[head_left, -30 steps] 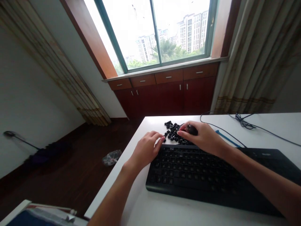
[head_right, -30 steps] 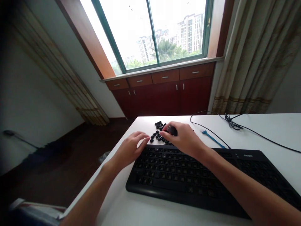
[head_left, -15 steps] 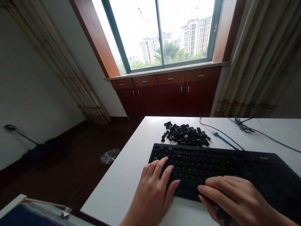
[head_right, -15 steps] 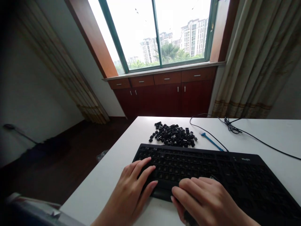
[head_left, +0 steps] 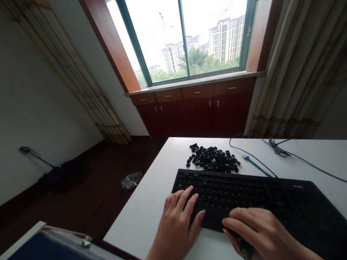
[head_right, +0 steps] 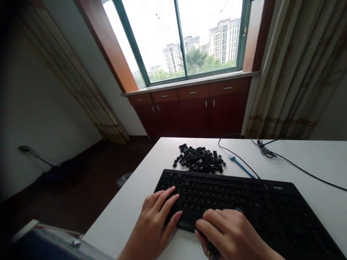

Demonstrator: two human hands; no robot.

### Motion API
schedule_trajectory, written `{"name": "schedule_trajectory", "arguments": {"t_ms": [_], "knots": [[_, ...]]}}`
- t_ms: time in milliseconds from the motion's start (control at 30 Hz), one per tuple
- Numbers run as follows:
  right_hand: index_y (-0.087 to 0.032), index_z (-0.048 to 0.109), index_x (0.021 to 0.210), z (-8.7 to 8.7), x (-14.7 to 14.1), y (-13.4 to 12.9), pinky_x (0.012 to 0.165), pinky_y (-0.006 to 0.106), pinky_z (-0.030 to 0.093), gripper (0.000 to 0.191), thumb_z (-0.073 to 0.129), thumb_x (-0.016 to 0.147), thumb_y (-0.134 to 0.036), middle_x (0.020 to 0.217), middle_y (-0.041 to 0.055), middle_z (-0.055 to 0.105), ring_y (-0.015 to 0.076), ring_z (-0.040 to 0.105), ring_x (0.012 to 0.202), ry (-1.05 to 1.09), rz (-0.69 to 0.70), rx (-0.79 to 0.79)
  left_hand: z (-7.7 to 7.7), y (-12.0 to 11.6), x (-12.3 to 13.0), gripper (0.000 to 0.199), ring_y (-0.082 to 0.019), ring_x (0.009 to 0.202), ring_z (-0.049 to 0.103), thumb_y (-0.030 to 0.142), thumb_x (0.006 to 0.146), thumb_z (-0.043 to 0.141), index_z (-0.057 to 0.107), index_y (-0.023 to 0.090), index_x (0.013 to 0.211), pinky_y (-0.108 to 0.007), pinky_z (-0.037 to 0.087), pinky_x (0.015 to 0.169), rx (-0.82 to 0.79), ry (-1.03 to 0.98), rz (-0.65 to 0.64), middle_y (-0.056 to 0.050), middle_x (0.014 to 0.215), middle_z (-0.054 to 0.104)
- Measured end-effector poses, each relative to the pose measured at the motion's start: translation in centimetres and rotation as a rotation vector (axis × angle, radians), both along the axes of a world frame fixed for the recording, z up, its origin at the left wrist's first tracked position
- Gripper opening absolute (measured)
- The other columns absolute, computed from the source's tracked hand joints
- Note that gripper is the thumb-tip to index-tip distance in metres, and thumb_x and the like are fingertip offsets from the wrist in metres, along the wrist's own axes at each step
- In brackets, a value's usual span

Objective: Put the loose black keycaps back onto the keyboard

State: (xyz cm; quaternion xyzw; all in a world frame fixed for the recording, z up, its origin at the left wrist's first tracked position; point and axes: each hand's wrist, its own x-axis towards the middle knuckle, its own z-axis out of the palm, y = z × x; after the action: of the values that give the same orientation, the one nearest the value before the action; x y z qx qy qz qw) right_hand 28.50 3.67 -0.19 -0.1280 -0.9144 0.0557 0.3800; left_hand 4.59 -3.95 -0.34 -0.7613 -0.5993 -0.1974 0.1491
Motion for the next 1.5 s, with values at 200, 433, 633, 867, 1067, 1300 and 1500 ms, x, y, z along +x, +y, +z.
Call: {"name": "schedule_trajectory", "arguments": {"t_ms": [200, 433, 633, 867, 1067, 1300, 1500], "knots": [[-0.017, 0.066, 0.102, 0.1, 0.0, 0.5, 0.057, 0.022, 0.050, 0.016, 0.058, 0.090, -0.009, 0.079, 0.0038, 0.067, 0.0126, 0.063, 0.061, 0.028, -0.001, -0.004, 0.2, -0.1, 0.1, 0.032, -0.025, 0.111, 0.061, 0.038, 0.095, 0.060, 0.065, 0.022, 0.123, -0.041, 0.045, 0.095, 0.063, -0.060, 0.021, -0.007, 0.129, 0.066], [-0.018, 0.064, 0.106, -0.3, 0.4, 0.7, 0.057, 0.025, 0.050, 0.021, 0.056, 0.090, -0.007, 0.083, 0.0044, 0.067, 0.0146, 0.065, 0.063, -0.052, -0.026, -0.085, 0.5, -0.3, 0.3, 0.031, -0.024, 0.113, 0.061, 0.036, 0.094, 0.061, 0.065, 0.024, 0.122, -0.040, 0.046, 0.096, 0.031, -0.129, 0.032, -0.005, 0.129, 0.067], [-0.019, 0.064, 0.105, -0.3, 0.3, 0.6, 0.057, 0.024, 0.051, 0.019, 0.056, 0.090, -0.009, 0.082, 0.0045, 0.067, 0.0145, 0.065, 0.063, -0.045, -0.033, -0.066, 0.6, -0.5, -0.2, 0.036, -0.026, 0.120, 0.058, 0.029, 0.094, 0.060, 0.059, 0.023, 0.130, -0.043, 0.047, 0.098, -0.026, -0.103, 0.005, -0.008, 0.136, 0.061], [-0.019, 0.064, 0.104, -0.5, 0.1, 0.9, 0.057, 0.023, 0.051, 0.020, 0.057, 0.090, -0.008, 0.082, 0.0041, 0.068, 0.0139, 0.065, 0.063, -0.039, -0.025, -0.076, 0.8, -0.5, -0.2, 0.030, -0.026, 0.120, 0.057, 0.029, 0.095, 0.059, 0.062, 0.025, 0.124, -0.043, 0.048, 0.097, -0.044, -0.129, 0.001, -0.006, 0.140, 0.059], [-0.019, 0.064, 0.100, 0.0, 0.1, 0.6, 0.056, 0.024, 0.050, 0.018, 0.056, 0.088, -0.007, 0.079, 0.0034, 0.067, 0.0147, 0.065, 0.061, -0.053, -0.007, -0.072, 1.0, -0.5, 0.0, 0.028, -0.024, 0.118, 0.058, 0.032, 0.096, 0.059, 0.064, 0.025, 0.123, -0.041, 0.047, 0.097, -0.052, -0.181, 0.020, -0.004, 0.138, 0.062], [-0.019, 0.064, 0.100, -0.2, 0.0, 0.6, 0.055, 0.023, 0.048, 0.018, 0.056, 0.088, -0.009, 0.078, 0.0026, 0.067, 0.0140, 0.064, 0.061, -0.057, -0.008, -0.075, 1.0, -0.1, 0.5, 0.026, -0.026, 0.116, 0.060, 0.035, 0.096, 0.058, 0.066, 0.024, 0.119, -0.043, 0.045, 0.099, -0.045, -0.209, 0.059, -0.006, 0.131, 0.065], [-0.020, 0.063, 0.097, -0.2, 0.0, 0.7, 0.056, 0.023, 0.048, 0.016, 0.055, 0.088, -0.009, 0.077, 0.0020, 0.065, 0.0138, 0.064, 0.060, -0.055, 0.004, -0.068, 0.4, 0.1, 0.7, 0.026, -0.026, 0.114, 0.060, 0.032, 0.096, 0.059, 0.065, 0.023, 0.119, -0.043, 0.044, 0.099, -0.004, -0.186, 0.082, -0.006, 0.129, 0.066]]}}
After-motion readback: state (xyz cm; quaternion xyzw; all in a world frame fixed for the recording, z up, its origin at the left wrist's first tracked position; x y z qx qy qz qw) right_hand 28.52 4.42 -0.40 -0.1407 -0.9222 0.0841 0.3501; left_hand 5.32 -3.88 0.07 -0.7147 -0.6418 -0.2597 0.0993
